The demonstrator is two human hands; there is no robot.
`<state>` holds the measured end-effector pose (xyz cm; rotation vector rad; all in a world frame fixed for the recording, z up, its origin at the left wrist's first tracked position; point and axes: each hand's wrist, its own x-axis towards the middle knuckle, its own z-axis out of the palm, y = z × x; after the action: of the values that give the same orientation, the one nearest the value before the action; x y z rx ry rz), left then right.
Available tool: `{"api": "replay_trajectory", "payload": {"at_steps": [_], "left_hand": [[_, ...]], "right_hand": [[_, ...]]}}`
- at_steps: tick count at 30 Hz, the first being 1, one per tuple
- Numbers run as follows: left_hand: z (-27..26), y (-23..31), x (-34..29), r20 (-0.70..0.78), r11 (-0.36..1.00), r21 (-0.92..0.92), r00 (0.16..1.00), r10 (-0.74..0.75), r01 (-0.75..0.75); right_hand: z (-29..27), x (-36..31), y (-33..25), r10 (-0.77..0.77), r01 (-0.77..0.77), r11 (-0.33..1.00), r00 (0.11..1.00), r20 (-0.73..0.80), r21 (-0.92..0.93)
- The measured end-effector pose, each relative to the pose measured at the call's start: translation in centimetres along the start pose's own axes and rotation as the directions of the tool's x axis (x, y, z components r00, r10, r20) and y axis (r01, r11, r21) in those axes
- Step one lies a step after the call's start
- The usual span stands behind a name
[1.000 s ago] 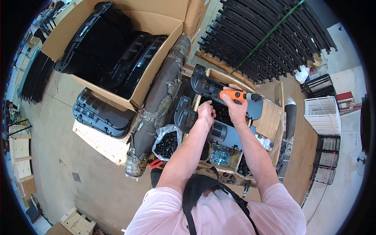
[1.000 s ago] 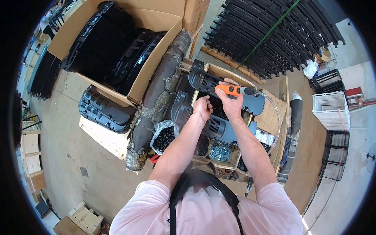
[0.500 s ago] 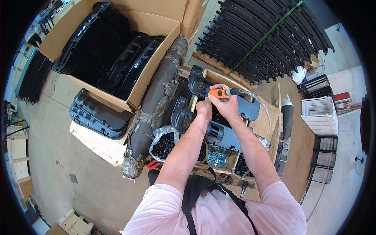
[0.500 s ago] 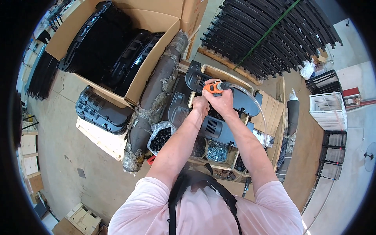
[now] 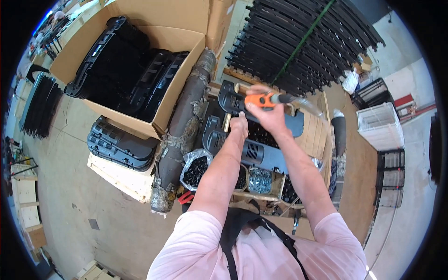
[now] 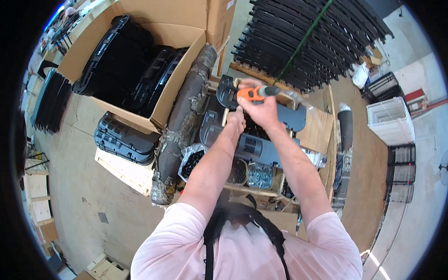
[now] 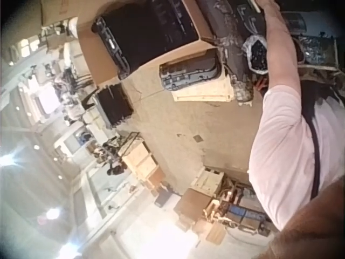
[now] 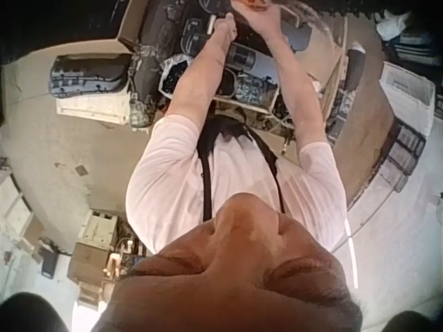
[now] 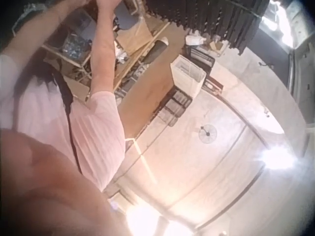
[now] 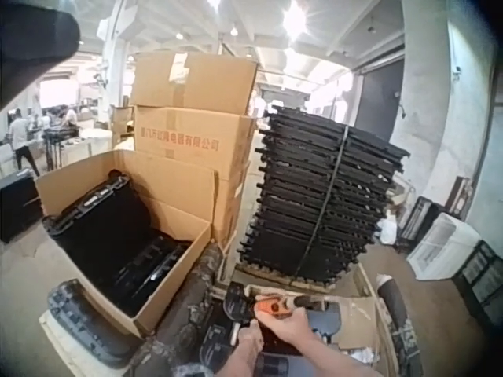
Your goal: Assembling plastic housing components by inserting and tightening screws with a power tool.
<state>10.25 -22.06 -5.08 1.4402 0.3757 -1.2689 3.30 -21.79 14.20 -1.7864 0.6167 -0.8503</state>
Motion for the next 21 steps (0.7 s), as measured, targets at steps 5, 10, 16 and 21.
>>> {"api": "replay_trajectory", "payload": {"at_steps": [5,10,16,21], "left_hand": [[-4.3,1.0,-3.4,0.324,0.999,-0.037,0.946,0.031,-0.020],[-11.9,-0.8,-14.3,0.567,0.895,0.059,0.752,0.335,-0.443],[-17.4,-11.2,-13.4,0.683,0.724,0.395,0.708,0.180,-0.565],[-16.8,-11.4,-13.6,0.826,0.044,0.527,0.523,0.210,-0.849]], "right_hand": [[-5.1,-5.2,-6.1,0.030,0.002,0.984,0.983,-0.180,0.177],[-11.1,-17.0,-5.0,0.225,-0.115,0.931,0.928,-0.297,0.347],[-12.7,-31.8,-2.2,0.636,-0.317,0.691,0.694,-0.338,0.650],[-11.4,-42.1,1.0,0.757,-0.273,0.556,0.557,-0.342,0.785]]}}
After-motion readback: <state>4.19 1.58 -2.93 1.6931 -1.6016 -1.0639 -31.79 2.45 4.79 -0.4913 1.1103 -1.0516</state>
